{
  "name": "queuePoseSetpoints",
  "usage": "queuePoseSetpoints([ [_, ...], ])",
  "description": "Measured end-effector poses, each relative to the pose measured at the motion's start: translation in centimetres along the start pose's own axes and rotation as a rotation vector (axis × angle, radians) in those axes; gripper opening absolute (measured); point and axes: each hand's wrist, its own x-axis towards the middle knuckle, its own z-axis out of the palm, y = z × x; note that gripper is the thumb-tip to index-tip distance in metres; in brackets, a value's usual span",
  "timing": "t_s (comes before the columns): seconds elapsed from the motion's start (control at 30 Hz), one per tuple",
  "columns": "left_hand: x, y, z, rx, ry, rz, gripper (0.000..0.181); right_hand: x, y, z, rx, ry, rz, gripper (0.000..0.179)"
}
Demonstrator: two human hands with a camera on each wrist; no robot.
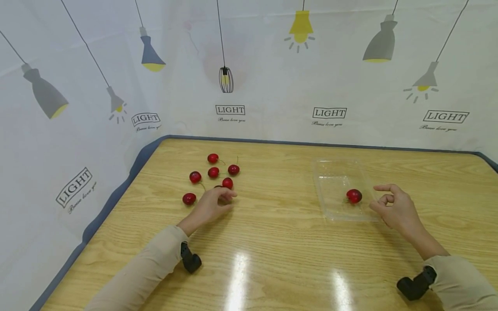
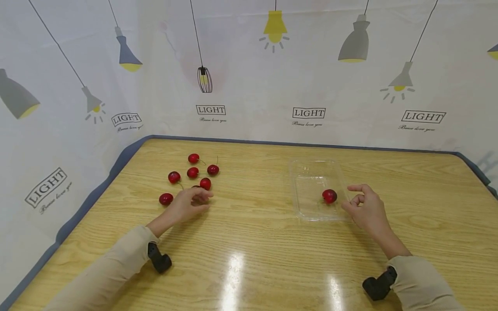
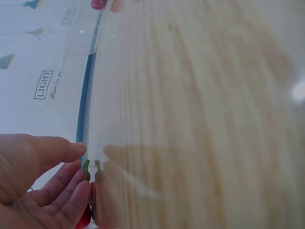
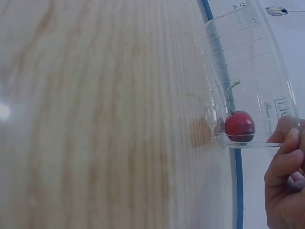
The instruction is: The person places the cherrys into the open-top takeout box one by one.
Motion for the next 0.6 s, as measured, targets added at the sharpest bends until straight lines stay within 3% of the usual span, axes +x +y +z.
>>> queuePoseSetpoints([
  [0.6, -0.05, -0.07, -0.21, 0.014, -0.01, 0.029, 0.021, -0.13, -0.21, -0.11, 0.016, -0.007, -0.002, 0.042],
])
